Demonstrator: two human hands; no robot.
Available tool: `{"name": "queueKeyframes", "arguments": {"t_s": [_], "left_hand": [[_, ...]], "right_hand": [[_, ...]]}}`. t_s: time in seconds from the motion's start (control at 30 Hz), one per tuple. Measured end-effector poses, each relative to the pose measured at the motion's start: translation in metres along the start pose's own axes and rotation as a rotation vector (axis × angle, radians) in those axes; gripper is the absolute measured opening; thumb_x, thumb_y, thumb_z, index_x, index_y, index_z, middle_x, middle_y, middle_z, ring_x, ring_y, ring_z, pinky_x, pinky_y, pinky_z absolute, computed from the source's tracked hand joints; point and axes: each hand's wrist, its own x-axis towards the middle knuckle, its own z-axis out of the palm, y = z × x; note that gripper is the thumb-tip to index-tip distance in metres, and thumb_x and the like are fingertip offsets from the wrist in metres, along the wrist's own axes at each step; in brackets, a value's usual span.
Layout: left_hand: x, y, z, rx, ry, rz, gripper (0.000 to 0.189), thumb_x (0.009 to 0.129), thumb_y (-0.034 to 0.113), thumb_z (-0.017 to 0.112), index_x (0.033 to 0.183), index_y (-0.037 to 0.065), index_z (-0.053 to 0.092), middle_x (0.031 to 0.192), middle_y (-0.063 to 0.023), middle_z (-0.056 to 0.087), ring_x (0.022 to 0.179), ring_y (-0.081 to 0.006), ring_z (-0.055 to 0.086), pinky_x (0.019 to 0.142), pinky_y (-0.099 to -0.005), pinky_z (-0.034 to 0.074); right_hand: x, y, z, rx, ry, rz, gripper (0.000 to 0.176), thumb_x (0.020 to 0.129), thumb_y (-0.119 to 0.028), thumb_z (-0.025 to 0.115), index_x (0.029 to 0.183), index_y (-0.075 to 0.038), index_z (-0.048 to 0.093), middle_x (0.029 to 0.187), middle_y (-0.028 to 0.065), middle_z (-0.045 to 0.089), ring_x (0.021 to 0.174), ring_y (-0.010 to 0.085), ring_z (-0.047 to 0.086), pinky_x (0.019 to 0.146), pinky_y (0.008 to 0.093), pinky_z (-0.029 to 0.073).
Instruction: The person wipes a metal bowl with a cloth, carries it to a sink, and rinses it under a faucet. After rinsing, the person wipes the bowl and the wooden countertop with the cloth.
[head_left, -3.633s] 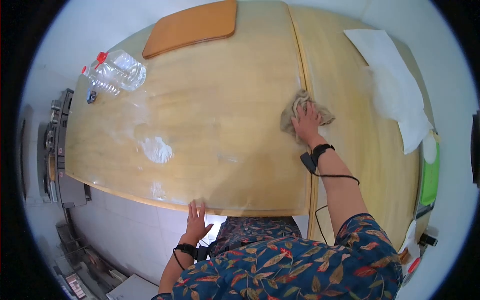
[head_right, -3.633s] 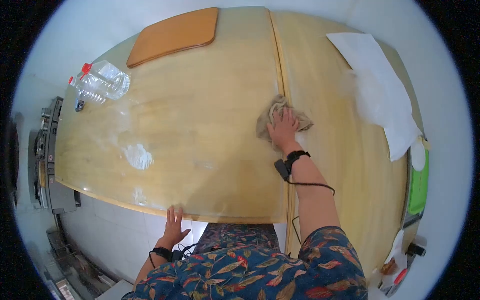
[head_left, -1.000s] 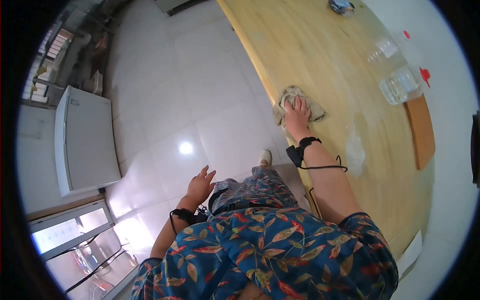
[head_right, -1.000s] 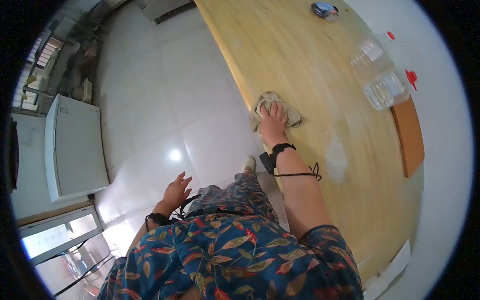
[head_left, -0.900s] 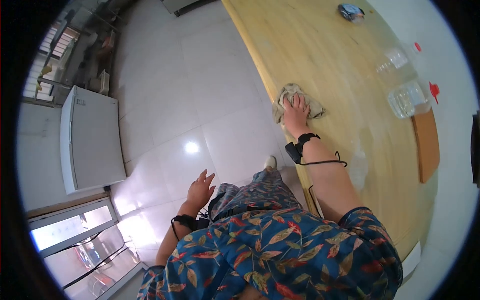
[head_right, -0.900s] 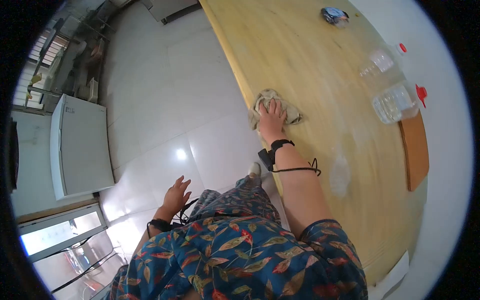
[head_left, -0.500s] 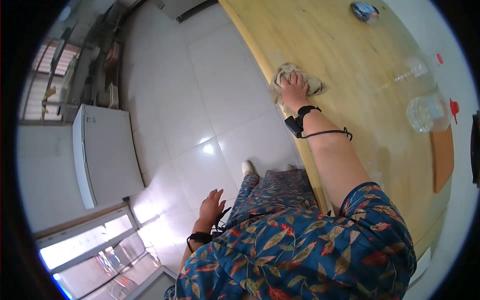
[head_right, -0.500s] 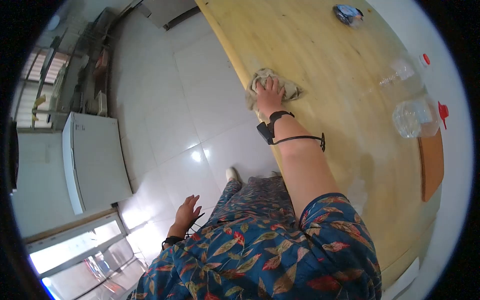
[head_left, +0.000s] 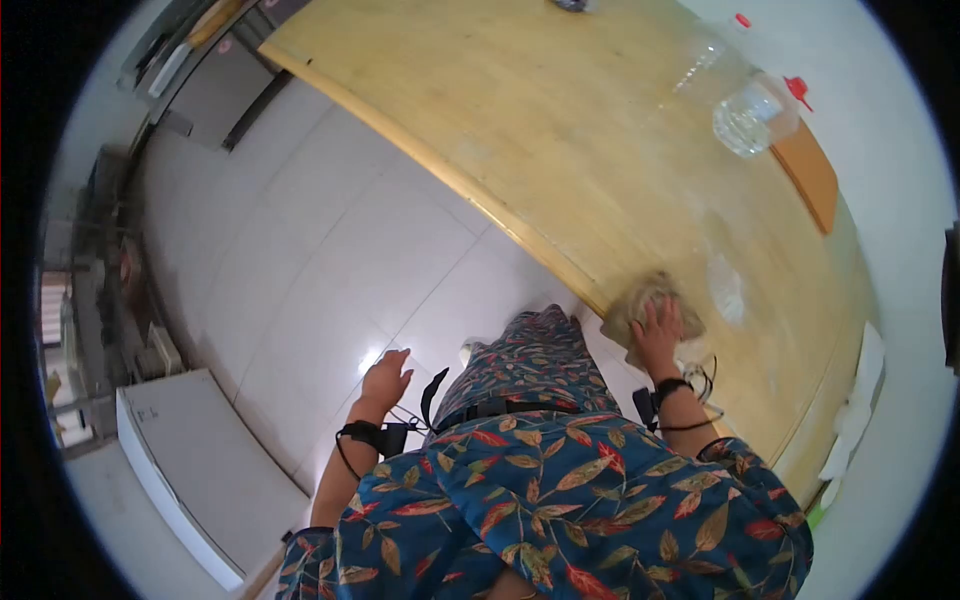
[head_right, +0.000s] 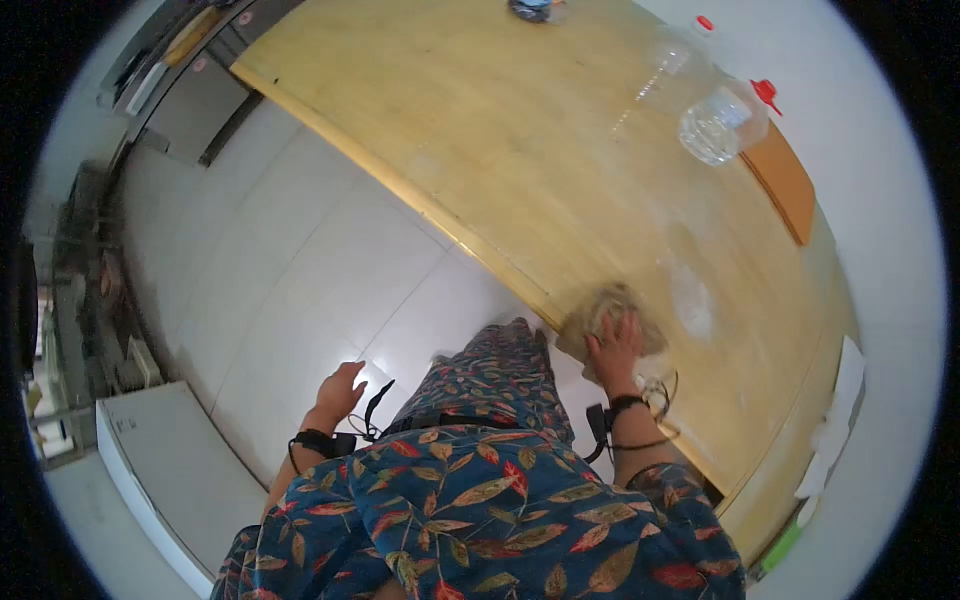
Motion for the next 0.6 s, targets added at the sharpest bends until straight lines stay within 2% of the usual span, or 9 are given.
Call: {"name": "queueKeyframes", "arguments": {"t_s": [0.07,0.17,0.2,0.3,0.43,0.5,0.57,0.6], "left_hand": [[0.015,-0.018,-0.002,0.036,-0.012,0.017,0.044,0.087,0.025,0.061,0.127,0.009,0.050,0.119,-0.0171,0.056,0.103,-0.0358,0.059,0.086,-0.0435,0.050],[0.034,-0.027,0.003,-0.002,-0.051,0.055,0.046,0.087,0.026,0.061,0.128,0.010,0.049,0.119,-0.0161,0.056,0.104,-0.0353,0.059,0.086,-0.0434,0.050],[0.037,-0.025,0.006,-0.011,-0.067,0.082,0.046,0.086,0.026,0.062,0.127,0.010,0.050,0.118,-0.0155,0.057,0.104,-0.0349,0.059,0.087,-0.0430,0.050],[0.041,-0.006,-0.003,0.018,-0.139,0.189,0.044,0.086,0.024,0.062,0.126,0.010,0.051,0.116,-0.0151,0.057,0.104,-0.0338,0.059,0.086,-0.0430,0.050],[0.047,-0.014,0.001,-0.163,-0.078,0.277,0.041,0.085,0.020,0.060,0.124,0.009,0.051,0.111,-0.0168,0.058,0.101,-0.0360,0.059,0.083,-0.0439,0.050],[0.047,-0.008,-0.017,-0.076,-0.076,0.190,0.040,0.085,0.019,0.059,0.123,0.010,0.051,0.111,-0.0174,0.058,0.100,-0.0369,0.059,0.082,-0.0436,0.050],[0.045,-0.019,-0.025,-0.121,-0.034,0.137,0.043,0.083,0.018,0.061,0.124,0.011,0.050,0.112,-0.0173,0.058,0.100,-0.0377,0.058,0.083,-0.0450,0.049],[0.043,-0.026,-0.026,-0.145,-0.005,0.105,0.044,0.083,0.018,0.062,0.125,0.011,0.050,0.112,-0.0171,0.058,0.100,-0.0377,0.058,0.083,-0.0454,0.048]], "right_hand": [[-0.050,0.030,0.004,-0.052,-0.009,0.239,0.056,0.088,-0.039,0.059,0.137,-0.017,0.044,0.150,0.0180,0.025,0.140,0.0387,0.020,0.107,0.0586,0.022],[-0.061,0.050,0.012,-0.053,-0.100,0.612,0.056,0.092,-0.044,0.051,0.140,-0.018,0.039,0.151,0.0180,0.023,0.140,0.0397,0.016,0.106,0.0595,0.022],[-0.050,0.045,0.006,-0.024,-0.148,0.718,0.056,0.095,-0.046,0.045,0.143,-0.019,0.035,0.152,0.0176,0.021,0.140,0.0408,0.014,0.106,0.0606,0.022],[0.011,0.027,-0.004,0.029,-0.132,1.082,0.059,0.095,-0.049,0.040,0.146,-0.023,0.030,0.154,0.0161,0.016,0.141,0.0417,0.011,0.107,0.0643,0.016],[0.102,0.032,0.010,-0.044,-0.078,0.989,0.060,0.094,-0.049,0.040,0.146,-0.020,0.029,0.155,0.0172,0.014,0.142,0.0419,0.010,0.106,0.0651,0.017],[0.166,0.032,0.006,0.028,-0.056,0.951,0.061,0.094,-0.049,0.041,0.146,-0.018,0.029,0.154,0.0189,0.014,0.141,0.0426,0.009,0.107,0.0636,0.017],[0.227,0.028,-0.007,0.091,-0.068,0.930,0.060,0.095,-0.047,0.040,0.146,-0.016,0.029,0.154,0.0209,0.014,0.141,0.0443,0.008,0.109,0.0612,0.014],[0.257,0.032,-0.003,0.092,-0.074,0.903,0.061,0.095,-0.047,0.040,0.147,-0.016,0.028,0.154,0.0208,0.013,0.141,0.0446,0.007,0.109,0.0626,0.013]]}}
